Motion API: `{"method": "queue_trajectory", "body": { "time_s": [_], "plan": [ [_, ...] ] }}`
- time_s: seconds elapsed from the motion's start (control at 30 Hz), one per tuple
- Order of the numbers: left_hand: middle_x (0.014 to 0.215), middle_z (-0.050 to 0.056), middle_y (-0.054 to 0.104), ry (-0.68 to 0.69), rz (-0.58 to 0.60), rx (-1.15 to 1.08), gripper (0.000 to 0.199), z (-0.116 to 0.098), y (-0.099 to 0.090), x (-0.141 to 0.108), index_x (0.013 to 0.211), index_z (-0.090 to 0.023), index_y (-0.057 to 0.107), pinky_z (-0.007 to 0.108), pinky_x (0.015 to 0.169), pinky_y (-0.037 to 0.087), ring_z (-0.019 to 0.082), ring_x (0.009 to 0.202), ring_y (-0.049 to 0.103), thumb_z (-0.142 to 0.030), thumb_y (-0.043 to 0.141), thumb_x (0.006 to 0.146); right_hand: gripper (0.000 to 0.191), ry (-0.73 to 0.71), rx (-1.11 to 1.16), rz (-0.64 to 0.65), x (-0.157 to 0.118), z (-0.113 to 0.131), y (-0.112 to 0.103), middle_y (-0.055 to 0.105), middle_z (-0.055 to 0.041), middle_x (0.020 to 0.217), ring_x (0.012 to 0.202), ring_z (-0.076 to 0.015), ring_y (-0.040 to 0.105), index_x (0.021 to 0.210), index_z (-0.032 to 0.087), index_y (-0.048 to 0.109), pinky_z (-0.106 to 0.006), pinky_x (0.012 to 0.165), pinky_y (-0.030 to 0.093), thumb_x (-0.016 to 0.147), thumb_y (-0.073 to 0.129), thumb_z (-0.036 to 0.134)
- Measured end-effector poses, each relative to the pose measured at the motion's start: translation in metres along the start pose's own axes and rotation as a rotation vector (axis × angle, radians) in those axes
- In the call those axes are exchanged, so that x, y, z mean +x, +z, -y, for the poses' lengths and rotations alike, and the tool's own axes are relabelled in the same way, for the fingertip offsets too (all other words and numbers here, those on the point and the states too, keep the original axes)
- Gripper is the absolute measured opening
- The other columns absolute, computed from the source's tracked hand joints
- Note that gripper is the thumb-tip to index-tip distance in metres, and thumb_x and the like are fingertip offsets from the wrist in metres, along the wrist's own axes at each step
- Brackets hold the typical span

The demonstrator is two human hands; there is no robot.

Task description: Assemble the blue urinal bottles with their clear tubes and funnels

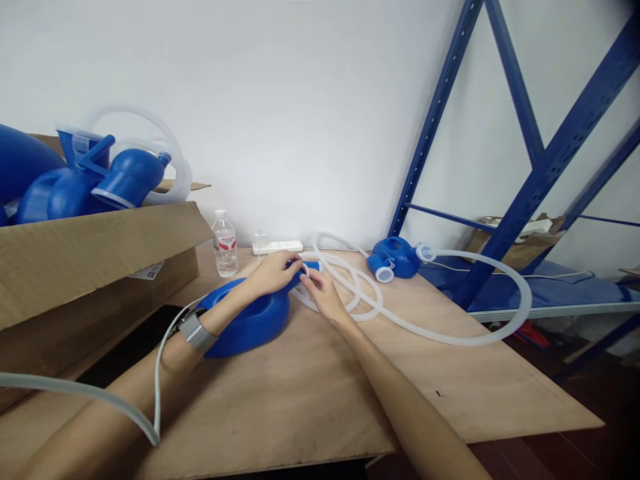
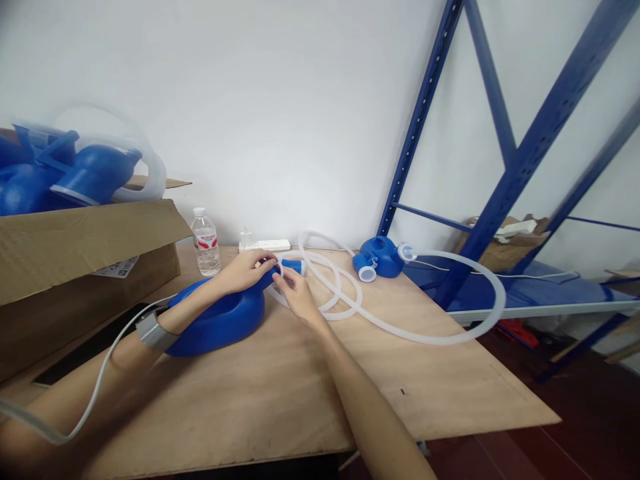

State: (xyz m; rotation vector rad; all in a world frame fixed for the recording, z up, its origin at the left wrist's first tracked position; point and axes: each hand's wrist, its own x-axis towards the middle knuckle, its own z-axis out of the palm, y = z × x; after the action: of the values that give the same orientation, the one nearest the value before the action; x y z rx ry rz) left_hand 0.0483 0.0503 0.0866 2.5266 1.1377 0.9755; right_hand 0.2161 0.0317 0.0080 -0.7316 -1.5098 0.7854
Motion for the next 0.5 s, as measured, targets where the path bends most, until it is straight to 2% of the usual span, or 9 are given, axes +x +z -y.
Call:
{"method": "queue_trajectory", "body": {
  "time_s": [0.17,0.27,0.37,0.43,0.5],
  "plan": [
    [0.125,0.009,0.072,-0.048,0.098,-0.207,0.044,0.011,-0.005,-0.002,0.131,-0.021,0.060,0.039,0.101,0.051,0.024,0.111,0.068,-0.040,0.052,0.093,0.039,-0.151,-0.257,0.011,-0.005,0.005,0.001,0.065,-0.0059,0.140,0.133,-0.0243,0.058,0.136,0.029,0.067,-0.040,0.117,0.040,0.100,0.057,0.042],
    [0.134,0.009,0.068,-0.072,0.211,-0.317,0.045,0.014,-0.013,-0.003,0.130,-0.021,0.062,0.038,0.104,0.050,0.024,0.116,0.066,-0.036,0.057,0.088,0.044,-0.238,-0.408,0.034,-0.009,0.005,0.001,0.060,-0.0074,0.147,0.137,-0.0256,0.055,0.145,0.030,0.059,-0.042,0.118,0.040,0.104,0.049,0.041],
    [0.138,0.011,0.065,0.017,0.308,-0.394,0.052,0.016,-0.023,-0.007,0.133,-0.020,0.061,0.038,0.101,0.051,0.024,0.117,0.066,-0.039,0.066,0.085,0.045,-0.284,-0.500,0.051,-0.015,0.006,0.003,0.057,-0.0078,0.149,0.139,-0.0266,0.052,0.149,0.031,0.055,-0.045,0.120,0.039,0.106,0.045,0.041],
    [0.139,0.011,0.064,0.113,0.355,-0.305,0.058,0.018,-0.030,-0.011,0.136,-0.020,0.059,0.039,0.104,0.049,0.026,0.121,0.064,-0.040,0.071,0.083,0.047,-0.264,-0.529,0.087,-0.019,0.006,0.005,0.055,-0.0090,0.149,0.139,-0.0271,0.051,0.152,0.031,0.051,-0.046,0.120,0.039,0.107,0.042,0.041],
    [0.141,0.012,0.063,0.184,0.388,-0.088,0.068,0.020,-0.034,-0.016,0.140,-0.021,0.056,0.040,0.108,0.045,0.029,0.129,0.059,-0.037,0.078,0.078,0.049,-0.237,-0.560,0.138,-0.023,0.006,0.007,0.053,-0.0112,0.148,0.139,-0.0282,0.050,0.154,0.029,0.048,-0.048,0.119,0.040,0.107,0.041,0.042]
  ]
}}
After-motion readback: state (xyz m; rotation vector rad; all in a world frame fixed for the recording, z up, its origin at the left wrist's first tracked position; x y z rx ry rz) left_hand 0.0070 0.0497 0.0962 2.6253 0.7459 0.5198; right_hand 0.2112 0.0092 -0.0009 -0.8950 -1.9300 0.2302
